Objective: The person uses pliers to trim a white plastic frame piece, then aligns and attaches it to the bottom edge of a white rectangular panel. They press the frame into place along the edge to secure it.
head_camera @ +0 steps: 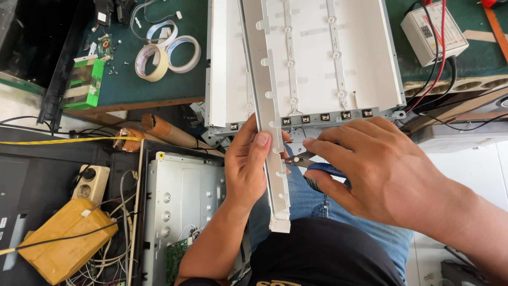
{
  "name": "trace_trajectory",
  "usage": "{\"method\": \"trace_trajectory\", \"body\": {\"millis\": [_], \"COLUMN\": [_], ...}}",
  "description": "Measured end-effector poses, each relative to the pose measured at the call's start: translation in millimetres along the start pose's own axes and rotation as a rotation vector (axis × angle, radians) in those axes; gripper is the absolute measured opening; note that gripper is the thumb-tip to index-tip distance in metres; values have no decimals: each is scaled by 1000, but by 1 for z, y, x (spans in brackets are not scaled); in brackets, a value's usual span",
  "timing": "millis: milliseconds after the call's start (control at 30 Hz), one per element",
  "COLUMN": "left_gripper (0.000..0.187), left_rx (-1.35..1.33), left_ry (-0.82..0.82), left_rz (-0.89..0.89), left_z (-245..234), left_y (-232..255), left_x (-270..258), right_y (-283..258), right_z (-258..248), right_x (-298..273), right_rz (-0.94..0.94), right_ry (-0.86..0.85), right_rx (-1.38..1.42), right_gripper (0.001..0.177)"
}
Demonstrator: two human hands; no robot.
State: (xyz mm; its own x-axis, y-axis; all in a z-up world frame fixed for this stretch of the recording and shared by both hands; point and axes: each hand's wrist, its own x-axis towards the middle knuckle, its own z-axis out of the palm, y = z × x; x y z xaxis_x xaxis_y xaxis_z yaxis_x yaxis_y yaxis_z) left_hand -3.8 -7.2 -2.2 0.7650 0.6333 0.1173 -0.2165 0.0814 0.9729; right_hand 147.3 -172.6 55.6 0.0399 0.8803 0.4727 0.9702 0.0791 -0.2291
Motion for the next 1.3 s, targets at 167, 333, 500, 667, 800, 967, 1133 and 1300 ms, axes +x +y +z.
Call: {"method": "trace_trajectory", "body": {"millis": [167,333,500,667,800,967,1133,1300], "left_gripper": [46,47,47,47,49,46,46,47], "left_rx": [-22,24,12,58,120,83,80,-3], "left_ry": [-39,-21,-48,-41,-48,-48,-58,39], "left_rz": [-7,-21,22,-11,-84,-189,-212,-356], "left_z": [-3,-3,-4,-4,-3,0,-1,-1], "left_y": [-4,-1,-3,2,8,14,12,13], "left_x": [0,0,1,4,9,16,19,20], "right_y": [2,3,9,14,23,27,28,31], "right_z": [-3,-4,-2,-1,-1,-10,-1,14], "right_x": [-1,0,1,3,10,32,30,16], "right_rz": [23,51,72,119,190,367,379,166], "right_ry": [-56,-90,-141,-224,-376,-649,-671,-456], "right_rx": [43,137,183,201,304,314,229,119], "right_gripper": [35,33,34,33,30,32,36,44]}}
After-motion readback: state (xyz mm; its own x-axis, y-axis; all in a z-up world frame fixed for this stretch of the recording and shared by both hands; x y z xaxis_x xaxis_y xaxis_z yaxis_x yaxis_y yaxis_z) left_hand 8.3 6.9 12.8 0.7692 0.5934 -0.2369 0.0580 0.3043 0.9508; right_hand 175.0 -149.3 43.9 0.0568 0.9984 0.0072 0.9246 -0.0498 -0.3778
